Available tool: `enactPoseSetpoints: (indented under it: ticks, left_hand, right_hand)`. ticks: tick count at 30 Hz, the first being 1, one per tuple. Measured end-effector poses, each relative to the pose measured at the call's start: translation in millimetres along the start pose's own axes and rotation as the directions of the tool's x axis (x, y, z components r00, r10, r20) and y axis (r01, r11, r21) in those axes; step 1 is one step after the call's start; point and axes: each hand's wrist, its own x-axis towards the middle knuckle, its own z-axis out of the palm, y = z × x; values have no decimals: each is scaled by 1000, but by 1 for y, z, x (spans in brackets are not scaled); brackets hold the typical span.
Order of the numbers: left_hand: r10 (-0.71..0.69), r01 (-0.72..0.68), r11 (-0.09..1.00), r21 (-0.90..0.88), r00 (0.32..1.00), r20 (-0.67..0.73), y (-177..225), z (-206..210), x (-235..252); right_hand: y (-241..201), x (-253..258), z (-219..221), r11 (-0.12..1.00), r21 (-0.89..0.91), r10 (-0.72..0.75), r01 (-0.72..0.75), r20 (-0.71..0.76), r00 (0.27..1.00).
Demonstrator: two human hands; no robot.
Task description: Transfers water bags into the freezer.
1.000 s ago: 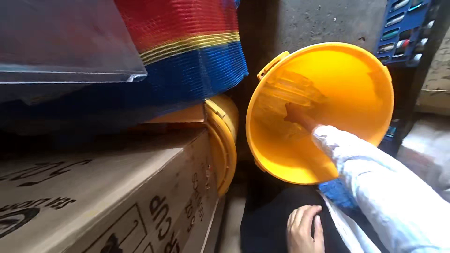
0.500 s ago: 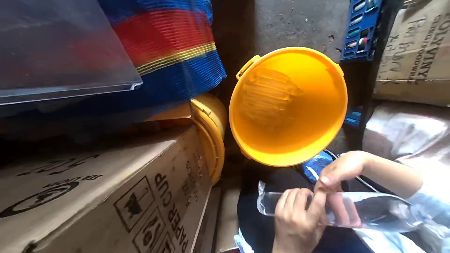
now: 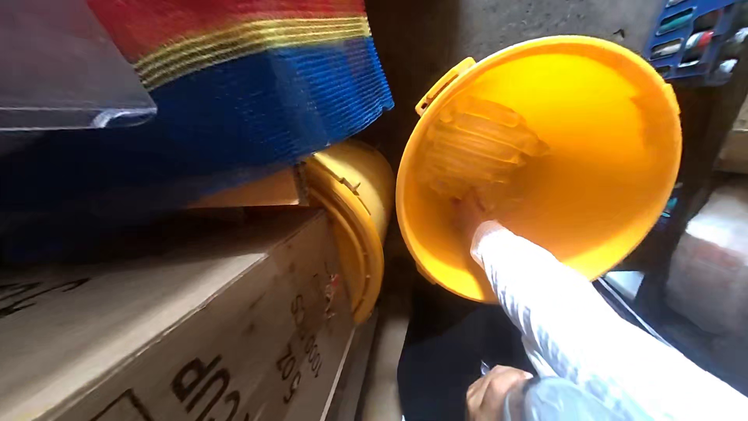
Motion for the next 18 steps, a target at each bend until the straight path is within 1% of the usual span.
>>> enactPoseSetpoints:
  ticks: [1, 2, 4, 5, 7, 9, 10, 11, 12, 13, 14, 15, 16, 17, 18]
  left_hand:
    - [-3, 4, 998, 61, 1000, -18, 2, -4, -2]
    - [10, -7, 995, 104, 1000, -26, 4, -8, -6]
    - [57, -54, 990, 128, 998, -23, 9, -11, -16]
    - [93, -90, 988, 127, 995, -21, 14, -11, -21]
    - [171, -168, 980, 107, 985, -16, 33, -8, -30]
    - [256, -254, 965, 63, 967, -19, 62, -7, -39]
    - [300, -300, 954, 25, 954, -24, 77, -9, -45]
    - [351, -351, 936, -9, 936, -24, 93, -12, -52]
    - [404, -405, 914, -40, 914, -32, 110, -15, -62]
    - [464, -466, 883, -56, 884, -47, 129, -19, -71]
    - [526, -530, 846, -58, 848, -69, 148, -25, -81]
    - [582, -589, 806, -66, 807, -99, 167, -32, -92]
    - [621, -633, 771, -73, 772, -137, 186, -42, -106]
    - [632, -653, 754, -67, 750, -193, 203, -51, -124]
    - [622, -658, 751, -53, 732, -276, 219, -59, -144]
  right_hand:
    - [3, 6, 7, 997, 75, -11, 15, -57, 998]
    - [8, 11, 5, 992, 111, -48, 54, -59, 997]
    - [13, -1, -16, 987, -22, -161, 162, 31, 986]
    - [10, -15, -26, 982, 69, -182, 178, 61, 981]
    - [0, -43, -50, 946, 302, -157, 119, 104, 982]
    - [-11, -88, -78, 918, 389, -156, 79, 170, 973]
    - [-16, -119, -92, 913, 389, -204, 124, 172, 964]
    - [-20, -156, -113, 896, 403, -289, 186, 211, 934]
    - [-23, -201, -137, 875, 417, -380, 246, 277, 883]
    - [-28, -252, -161, 860, 404, -459, 311, 351, 816]
    - [-35, -305, -182, 848, 366, -520, 383, 440, 732]
    - [-44, -354, -198, 829, 323, -557, 457, 556, 618]
    - [-53, -402, -202, 810, 296, -558, 506, 656, 509]
    - [-59, -450, -200, 797, 279, -536, 535, 735, 415]
    - [-63, -496, -195, 766, 249, -499, 592, 811, 305]
